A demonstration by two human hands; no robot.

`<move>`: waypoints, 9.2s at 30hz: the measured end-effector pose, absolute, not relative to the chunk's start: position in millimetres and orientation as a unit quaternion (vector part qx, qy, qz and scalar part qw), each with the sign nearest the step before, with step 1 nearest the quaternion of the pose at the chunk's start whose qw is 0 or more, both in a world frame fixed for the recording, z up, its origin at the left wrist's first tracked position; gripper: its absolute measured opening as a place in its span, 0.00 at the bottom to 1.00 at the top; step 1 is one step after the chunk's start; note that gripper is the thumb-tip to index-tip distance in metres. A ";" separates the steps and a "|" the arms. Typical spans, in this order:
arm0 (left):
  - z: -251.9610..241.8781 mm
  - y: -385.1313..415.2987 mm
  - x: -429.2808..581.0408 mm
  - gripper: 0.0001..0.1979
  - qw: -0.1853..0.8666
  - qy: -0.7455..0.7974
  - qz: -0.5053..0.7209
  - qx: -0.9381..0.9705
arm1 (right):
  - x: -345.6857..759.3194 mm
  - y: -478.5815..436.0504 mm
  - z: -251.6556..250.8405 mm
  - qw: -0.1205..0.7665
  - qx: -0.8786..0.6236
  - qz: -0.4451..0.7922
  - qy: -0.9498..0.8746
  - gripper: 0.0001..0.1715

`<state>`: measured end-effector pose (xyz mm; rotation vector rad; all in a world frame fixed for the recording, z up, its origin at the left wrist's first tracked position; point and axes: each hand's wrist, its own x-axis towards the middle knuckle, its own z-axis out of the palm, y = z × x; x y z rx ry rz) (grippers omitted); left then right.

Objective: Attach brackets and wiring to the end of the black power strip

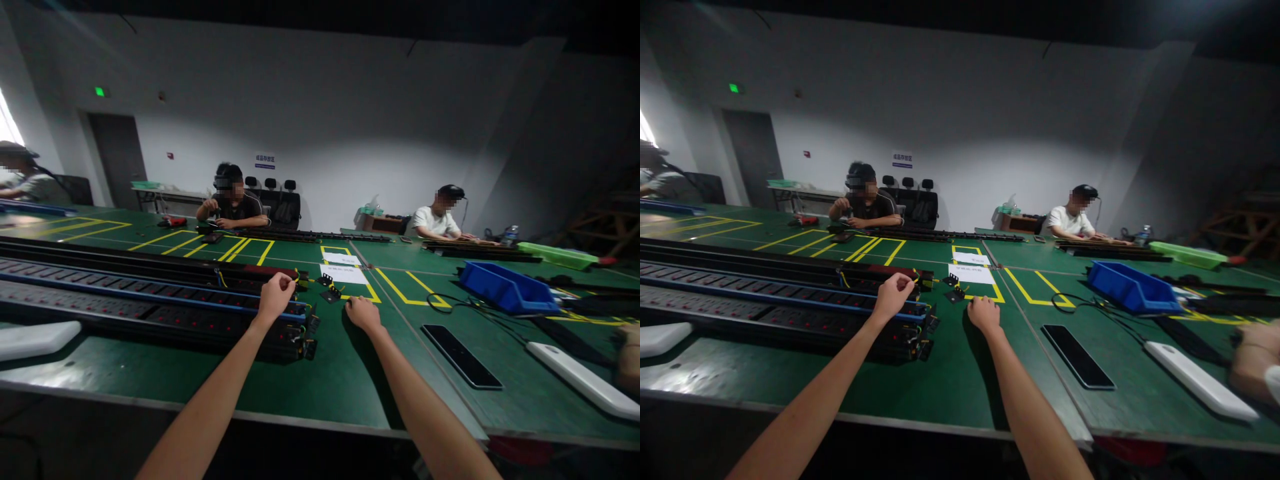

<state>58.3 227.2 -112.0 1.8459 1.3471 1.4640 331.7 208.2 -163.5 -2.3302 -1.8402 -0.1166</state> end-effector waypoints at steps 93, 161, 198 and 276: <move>-107.2 237.9 52.9 0.12 0.501 0.445 0.615 0.414 | 332.3 208.8 -164.4 0.076 -0.782 -0.034 -0.617 0.25; -101.3 232.9 52.0 0.09 0.502 0.462 0.605 0.412 | 330.0 207.4 -161.0 0.089 -0.784 -0.029 -0.614 0.26; -104.4 236.9 51.1 0.09 0.497 0.458 0.601 0.427 | 327.8 205.6 -158.7 0.084 -0.788 -0.032 -0.609 0.25; -100.6 230.4 55.1 0.14 0.479 0.458 0.588 0.465 | 330.8 209.1 -162.0 0.094 -0.785 -0.028 -0.612 0.25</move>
